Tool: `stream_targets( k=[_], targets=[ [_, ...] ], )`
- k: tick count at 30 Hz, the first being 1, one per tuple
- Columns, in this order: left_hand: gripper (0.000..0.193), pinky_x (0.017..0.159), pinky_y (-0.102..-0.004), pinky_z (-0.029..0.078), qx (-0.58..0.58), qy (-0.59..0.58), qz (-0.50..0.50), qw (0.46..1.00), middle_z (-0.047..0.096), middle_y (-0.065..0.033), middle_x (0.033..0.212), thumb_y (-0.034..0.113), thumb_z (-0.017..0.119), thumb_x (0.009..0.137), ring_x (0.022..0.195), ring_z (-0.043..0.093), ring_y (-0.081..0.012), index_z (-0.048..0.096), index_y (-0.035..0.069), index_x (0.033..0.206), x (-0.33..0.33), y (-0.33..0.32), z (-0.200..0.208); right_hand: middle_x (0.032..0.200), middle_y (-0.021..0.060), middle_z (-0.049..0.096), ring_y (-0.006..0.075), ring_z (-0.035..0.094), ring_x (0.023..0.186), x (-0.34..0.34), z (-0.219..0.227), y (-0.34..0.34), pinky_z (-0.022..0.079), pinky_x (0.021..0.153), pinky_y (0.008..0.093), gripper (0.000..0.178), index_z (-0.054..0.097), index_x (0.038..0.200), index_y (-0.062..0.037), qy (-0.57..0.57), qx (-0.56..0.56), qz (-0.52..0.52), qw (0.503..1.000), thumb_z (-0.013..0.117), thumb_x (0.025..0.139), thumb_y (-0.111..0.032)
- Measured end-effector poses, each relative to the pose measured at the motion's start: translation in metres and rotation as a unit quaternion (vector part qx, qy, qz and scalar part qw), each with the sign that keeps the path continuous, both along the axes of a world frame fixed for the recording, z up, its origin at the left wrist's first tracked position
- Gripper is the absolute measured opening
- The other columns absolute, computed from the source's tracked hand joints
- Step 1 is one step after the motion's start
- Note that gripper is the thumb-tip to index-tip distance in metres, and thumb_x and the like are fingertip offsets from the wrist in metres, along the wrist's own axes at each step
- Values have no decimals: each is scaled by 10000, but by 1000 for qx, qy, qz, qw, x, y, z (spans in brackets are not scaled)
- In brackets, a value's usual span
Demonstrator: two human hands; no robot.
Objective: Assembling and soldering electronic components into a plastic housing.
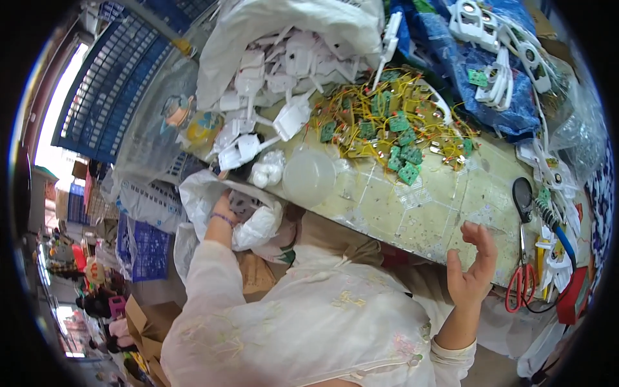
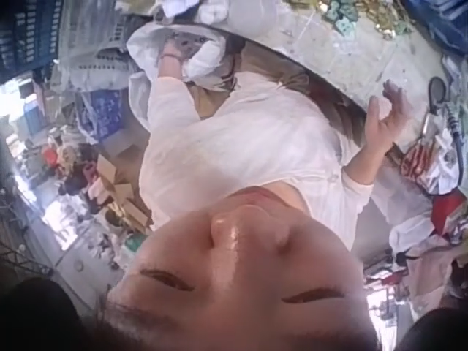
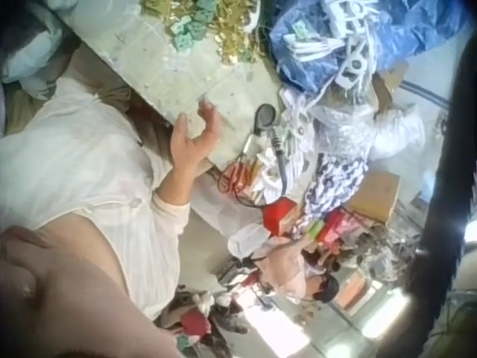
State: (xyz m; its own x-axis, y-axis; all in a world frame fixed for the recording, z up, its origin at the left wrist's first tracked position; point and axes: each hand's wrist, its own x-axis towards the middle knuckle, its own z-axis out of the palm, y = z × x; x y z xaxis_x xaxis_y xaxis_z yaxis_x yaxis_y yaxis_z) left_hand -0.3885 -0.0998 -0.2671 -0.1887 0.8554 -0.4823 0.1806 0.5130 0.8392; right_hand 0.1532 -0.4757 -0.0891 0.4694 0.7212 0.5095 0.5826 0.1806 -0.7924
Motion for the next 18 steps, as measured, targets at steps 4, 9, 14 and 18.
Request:
stream_targets(
  k=[4, 9, 14, 18],
  targets=[
    [675, 985, -435, 397, 383, 125, 307, 862, 410, -159, 1370, 161, 675, 800, 1174, 492, -317, 355, -33, 1362, 126, -30, 110, 1198, 139, 579, 234, 570, 1040, 1, -7, -11, 450, 882, 349, 522, 455, 1295, 3, 29, -27, -59, 997, 641, 808, -21],
    [424, 1000, -438, 361, 584, 385, -165, 695, 580, -128, 1168, 212, 700, 799, 1140, 510, -321, 572, 25, 1157, 225, -59, 217, 1117, 137, 620, 234, 596, 967, -6, 4, 3, 469, 829, 339, 393, 540, 1166, 7, 17, -30, -56, 998, 646, 788, -9],
    [422, 815, -434, 435, 548, 483, -255, 634, 670, -80, 916, 470, 703, 742, 946, 596, -279, 708, 83, 913, 284, -29, 224, 1041, 158, 642, 300, 616, 923, -22, 12, 15, 486, 800, 361, 364, 578, 1102, -4, -49, -27, 6, 998, 668, 750, 9],
    [374, 593, -386, 469, 376, 351, -313, 798, 631, -132, 706, 396, 670, 779, 634, 607, -306, 689, 54, 929, 294, -21, 227, 998, 166, 651, 327, 628, 889, -25, 5, 9, 499, 768, 377, 349, 593, 1077, -13, -71, -28, 21, 997, 690, 742, -3]
  ],
)
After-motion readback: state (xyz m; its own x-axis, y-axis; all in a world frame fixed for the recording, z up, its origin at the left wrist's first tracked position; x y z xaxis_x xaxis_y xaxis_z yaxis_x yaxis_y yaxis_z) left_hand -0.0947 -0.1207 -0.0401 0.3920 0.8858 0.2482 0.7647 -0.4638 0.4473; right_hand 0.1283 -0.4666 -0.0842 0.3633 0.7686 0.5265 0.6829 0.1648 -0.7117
